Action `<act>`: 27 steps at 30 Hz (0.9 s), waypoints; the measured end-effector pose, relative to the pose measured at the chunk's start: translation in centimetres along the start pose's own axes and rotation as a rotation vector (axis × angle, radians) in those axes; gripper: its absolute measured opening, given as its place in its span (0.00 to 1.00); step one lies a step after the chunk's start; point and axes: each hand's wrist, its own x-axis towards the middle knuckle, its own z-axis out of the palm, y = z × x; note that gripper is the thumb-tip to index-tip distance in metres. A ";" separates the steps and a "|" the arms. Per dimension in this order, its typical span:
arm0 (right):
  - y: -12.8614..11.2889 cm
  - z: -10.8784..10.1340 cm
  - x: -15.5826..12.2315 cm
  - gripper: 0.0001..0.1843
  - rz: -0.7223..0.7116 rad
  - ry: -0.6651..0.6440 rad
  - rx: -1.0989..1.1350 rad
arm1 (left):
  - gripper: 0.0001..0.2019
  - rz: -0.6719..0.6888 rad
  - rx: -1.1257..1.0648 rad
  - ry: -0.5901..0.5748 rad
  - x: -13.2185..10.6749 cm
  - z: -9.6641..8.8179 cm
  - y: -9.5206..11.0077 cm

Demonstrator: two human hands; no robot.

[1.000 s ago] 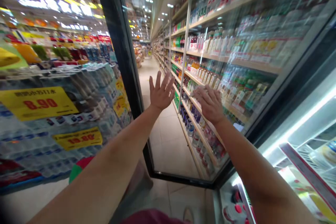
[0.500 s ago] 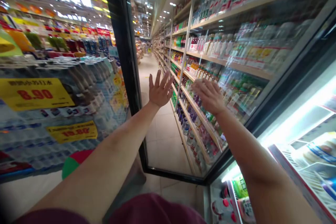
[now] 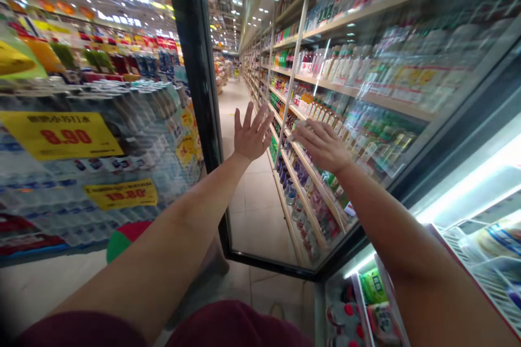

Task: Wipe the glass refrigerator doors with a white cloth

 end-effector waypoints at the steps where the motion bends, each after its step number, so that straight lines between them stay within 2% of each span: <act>1: 0.8 -0.6 0.1 0.30 -0.006 -0.002 0.002 | 0.28 -0.009 -0.011 0.000 0.0 0.0 0.0; 3: 3.1 -2.2 0.7 0.29 0.145 0.143 -0.030 | 0.28 -0.020 -0.025 0.006 0.0 -0.1 0.1; 5: 5.0 -3.3 1.6 0.29 0.387 0.382 -0.062 | 0.27 -0.018 -0.018 0.013 0.0 -0.2 0.1; 7: 5.2 -3.4 2.2 0.30 0.550 0.547 -0.068 | 0.27 -0.009 -0.005 0.012 0.0 -0.2 0.2; 8: 4.5 -3.0 2.3 0.30 0.554 0.570 -0.065 | 0.27 -0.004 -0.001 0.014 0.0 -0.2 0.2; 10: 2.4 -1.7 2.0 0.30 0.400 0.473 -0.047 | 0.27 0.007 0.002 0.021 -0.1 -0.3 0.3; 13: -0.4 -0.4 1.1 0.31 0.044 0.132 0.016 | 0.27 0.028 0.014 0.040 -0.2 -0.4 0.4; 14: -0.6 -0.4 0.8 0.31 -0.003 0.045 0.027 | 0.27 0.036 0.020 0.046 -0.3 -0.4 0.4; 15: -0.4 -0.7 0.8 0.31 0.010 0.007 0.021 | 0.27 0.041 0.025 0.049 -0.3 -0.4 0.4; 17: 1.1 -1.6 1.0 0.31 0.169 0.096 -0.027 | 0.27 0.046 0.030 0.053 -0.4 -0.5 0.3; 19: 2.5 -2.3 1.5 0.31 0.378 0.296 -0.074 | 0.27 0.048 0.034 0.050 -0.5 -0.5 0.3; 21: 2.8 -2.1 1.9 0.32 0.498 0.445 -0.114 | 0.27 0.059 0.053 0.061 -0.5 -0.5 0.2; 23: 1.6 -1.1 1.9 0.32 0.471 0.467 -0.145 | 0.27 0.081 0.075 0.093 -0.5 -0.4 0.1; 25: -0.3 0.0 1.4 0.32 0.304 0.389 -0.161 | 0.27 0.100 0.084 0.123 -0.5 -0.3 0.0; 27: -1.6 0.5 0.8 0.31 0.097 0.255 -0.148 | 0.27 0.110 0.086 0.133 -0.5 -0.2 -0.1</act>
